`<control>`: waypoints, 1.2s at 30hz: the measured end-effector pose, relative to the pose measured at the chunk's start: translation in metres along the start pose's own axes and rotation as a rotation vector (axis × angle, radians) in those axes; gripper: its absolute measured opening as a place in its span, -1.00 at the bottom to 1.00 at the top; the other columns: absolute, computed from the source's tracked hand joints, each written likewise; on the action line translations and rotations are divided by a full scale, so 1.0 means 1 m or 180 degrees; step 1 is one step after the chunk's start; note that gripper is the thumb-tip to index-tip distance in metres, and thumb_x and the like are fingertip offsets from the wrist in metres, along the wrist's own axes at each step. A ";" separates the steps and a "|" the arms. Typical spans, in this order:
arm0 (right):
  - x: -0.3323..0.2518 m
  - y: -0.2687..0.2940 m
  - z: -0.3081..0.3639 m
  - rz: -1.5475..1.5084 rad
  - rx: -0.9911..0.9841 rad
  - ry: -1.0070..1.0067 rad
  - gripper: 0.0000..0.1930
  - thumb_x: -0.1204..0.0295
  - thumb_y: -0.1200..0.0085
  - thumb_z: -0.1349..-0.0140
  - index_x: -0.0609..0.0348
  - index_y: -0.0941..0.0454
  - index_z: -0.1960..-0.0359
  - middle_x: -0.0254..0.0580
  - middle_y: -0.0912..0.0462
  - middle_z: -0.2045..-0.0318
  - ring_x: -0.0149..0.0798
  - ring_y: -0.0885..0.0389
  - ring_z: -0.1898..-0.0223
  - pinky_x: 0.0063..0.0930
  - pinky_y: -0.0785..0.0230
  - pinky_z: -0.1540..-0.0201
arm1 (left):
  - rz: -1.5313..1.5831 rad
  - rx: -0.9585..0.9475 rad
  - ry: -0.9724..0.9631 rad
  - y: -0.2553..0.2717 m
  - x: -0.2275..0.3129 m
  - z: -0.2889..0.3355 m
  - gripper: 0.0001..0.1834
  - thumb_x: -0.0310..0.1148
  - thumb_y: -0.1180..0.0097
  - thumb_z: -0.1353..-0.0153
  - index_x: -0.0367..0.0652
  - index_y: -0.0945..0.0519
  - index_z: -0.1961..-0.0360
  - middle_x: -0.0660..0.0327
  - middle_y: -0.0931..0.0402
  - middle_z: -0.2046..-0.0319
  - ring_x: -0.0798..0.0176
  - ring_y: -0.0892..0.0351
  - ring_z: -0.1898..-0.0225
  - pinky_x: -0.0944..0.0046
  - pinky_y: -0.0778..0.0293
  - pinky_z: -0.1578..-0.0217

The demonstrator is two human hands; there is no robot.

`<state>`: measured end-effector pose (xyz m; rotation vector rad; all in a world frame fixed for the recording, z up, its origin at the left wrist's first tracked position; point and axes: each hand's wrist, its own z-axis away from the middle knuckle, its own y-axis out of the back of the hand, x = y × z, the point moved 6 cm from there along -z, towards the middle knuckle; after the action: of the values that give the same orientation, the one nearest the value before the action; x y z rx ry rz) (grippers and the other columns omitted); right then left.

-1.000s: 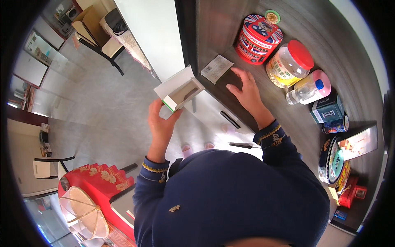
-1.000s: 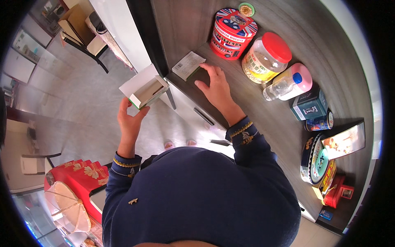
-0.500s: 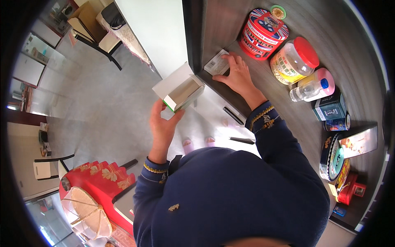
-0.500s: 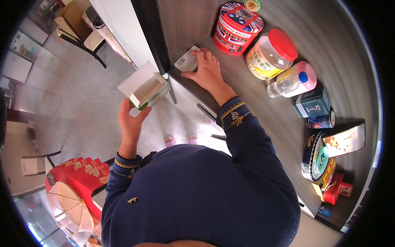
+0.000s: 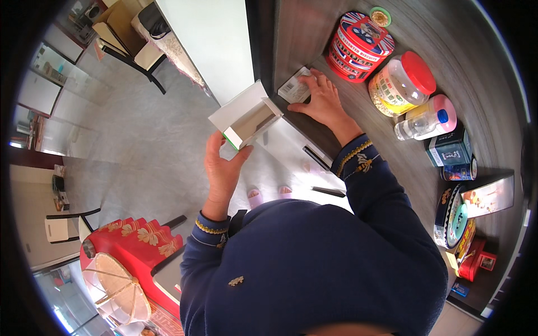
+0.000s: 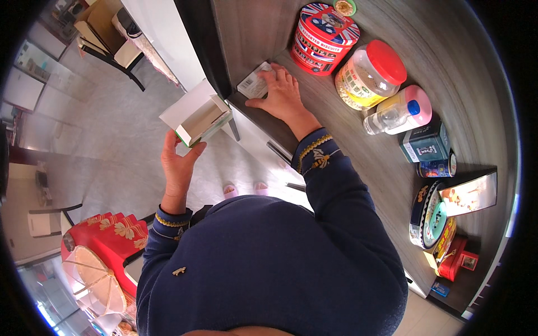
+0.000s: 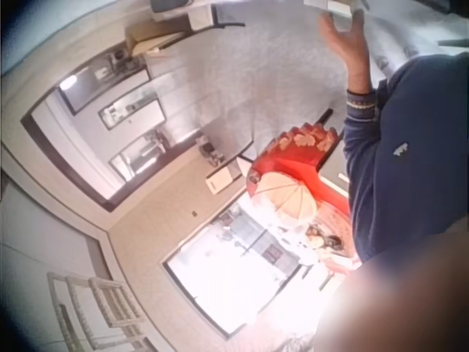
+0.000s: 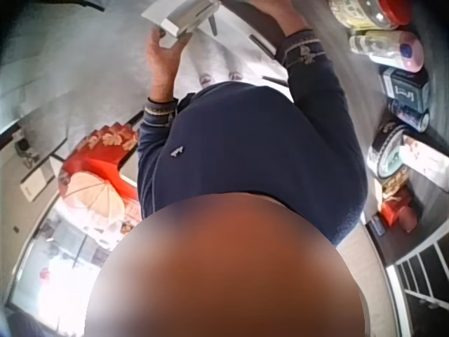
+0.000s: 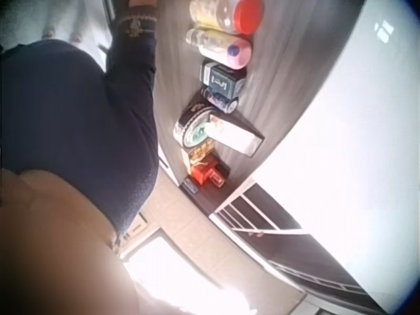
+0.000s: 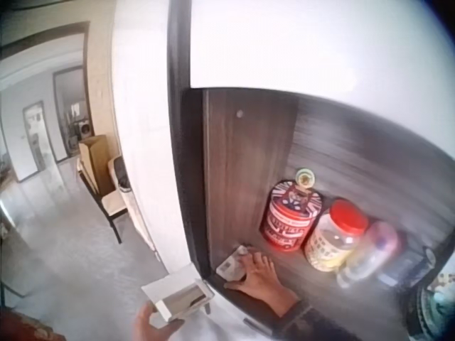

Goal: The person retrieves a small box from a cabinet, opens it, and removes a sachet. They then move to a round table, place the sachet in a basket, and handle a piece of paper and a small metal bowl.

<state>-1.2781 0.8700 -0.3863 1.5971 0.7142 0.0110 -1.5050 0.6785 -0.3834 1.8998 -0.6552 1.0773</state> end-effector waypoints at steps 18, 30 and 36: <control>0.007 0.007 -0.004 0.0205 -0.0143 -0.0015 -0.07 -0.13 -0.39 0.17 -0.09 -0.37 -0.29 0.02 -0.24 -0.31 0.14 -0.25 -0.26 -0.08 -0.13 -0.32 | -0.0249 0.0127 -0.0706 -0.010 0.039 -0.004 -0.40 -0.59 -0.40 0.16 -0.21 -0.52 -0.01 0.13 -0.53 0.08 0.09 -0.49 0.01 0.19 -0.39 -0.04; 0.002 0.006 -0.002 0.0127 0.0143 -0.0095 -0.07 -0.07 -0.38 0.14 0.12 -0.35 -0.29 0.18 -0.32 -0.24 0.18 -0.29 -0.21 -0.13 -0.17 -0.30 | 0.0372 0.0031 0.0003 -0.008 0.019 -0.005 -0.53 -0.54 -0.37 0.02 -0.22 -0.51 0.03 0.27 -0.57 0.18 0.33 -0.49 0.05 0.28 -0.37 -0.05; 0.006 0.009 -0.001 0.0120 0.0267 -0.0135 -0.05 -0.06 -0.37 0.15 0.14 -0.34 -0.29 0.19 -0.33 -0.23 0.19 -0.29 -0.21 -0.12 -0.18 -0.29 | 0.0271 0.0052 0.0014 -0.007 0.018 -0.007 -0.54 -0.50 -0.40 0.03 -0.21 -0.52 0.06 0.27 -0.57 0.20 0.32 -0.48 0.09 0.28 -0.38 -0.01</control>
<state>-1.2696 0.8739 -0.3810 1.6859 0.6589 -0.0256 -1.4936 0.6877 -0.3690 1.8976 -0.7327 1.1432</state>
